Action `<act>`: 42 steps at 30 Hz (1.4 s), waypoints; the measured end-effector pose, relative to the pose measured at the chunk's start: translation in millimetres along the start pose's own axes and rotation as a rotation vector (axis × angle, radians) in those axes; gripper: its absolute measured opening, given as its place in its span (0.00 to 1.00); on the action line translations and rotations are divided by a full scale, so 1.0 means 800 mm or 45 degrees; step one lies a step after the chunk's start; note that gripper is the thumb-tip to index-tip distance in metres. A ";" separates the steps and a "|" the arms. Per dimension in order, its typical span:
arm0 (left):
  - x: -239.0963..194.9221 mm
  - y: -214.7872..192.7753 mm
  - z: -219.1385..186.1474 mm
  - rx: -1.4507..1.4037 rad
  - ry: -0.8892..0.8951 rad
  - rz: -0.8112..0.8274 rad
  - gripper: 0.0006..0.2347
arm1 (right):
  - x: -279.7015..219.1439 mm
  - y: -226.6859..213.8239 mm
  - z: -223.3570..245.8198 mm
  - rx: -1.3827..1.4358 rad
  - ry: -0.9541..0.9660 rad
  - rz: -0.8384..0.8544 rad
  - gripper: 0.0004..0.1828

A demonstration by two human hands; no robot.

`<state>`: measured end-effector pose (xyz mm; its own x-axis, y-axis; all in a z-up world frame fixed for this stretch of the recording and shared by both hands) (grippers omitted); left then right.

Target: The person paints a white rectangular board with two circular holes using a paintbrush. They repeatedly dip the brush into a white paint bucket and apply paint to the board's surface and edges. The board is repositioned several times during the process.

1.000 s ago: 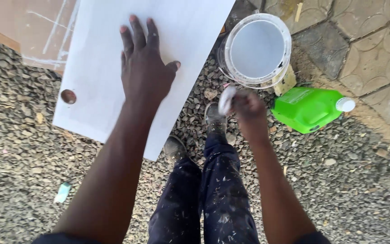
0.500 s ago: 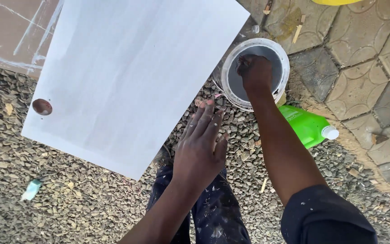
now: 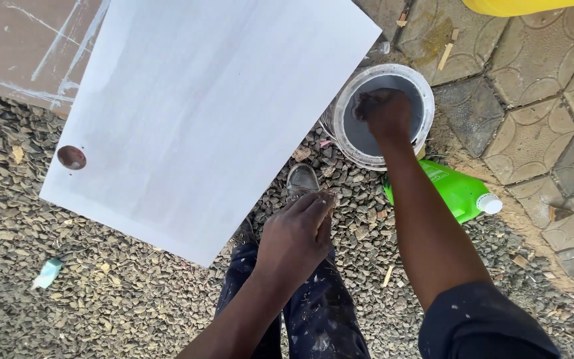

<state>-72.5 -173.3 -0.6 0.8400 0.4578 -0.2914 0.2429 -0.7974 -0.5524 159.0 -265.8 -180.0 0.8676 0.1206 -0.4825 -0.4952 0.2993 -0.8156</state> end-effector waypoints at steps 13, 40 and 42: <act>0.053 0.080 0.020 -0.801 -0.891 0.270 0.34 | -0.033 -0.059 -0.012 0.733 0.334 0.354 0.16; 0.038 0.112 0.068 -1.539 -0.818 0.192 0.31 | -0.103 -0.102 -0.053 0.979 0.477 0.638 0.29; 0.028 0.045 0.030 -0.879 -0.847 0.213 0.18 | -0.131 -0.094 -0.056 1.536 0.390 0.653 0.21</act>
<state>-56.7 -182.1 -45.8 0.4949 0.2773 -0.8235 0.5548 -0.8303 0.0538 103.5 -343.1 -82.3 0.4744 0.3024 -0.8267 -0.2717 0.9436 0.1893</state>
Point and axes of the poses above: each hand's wrist, its own x-axis towards the middle knuckle, its own y-axis out of the palm, z = x × y, the point moved 1 cm from there along x, towards the middle knuckle, and after that the axes turned 11 degrees about -z, right-handed, at the moved point
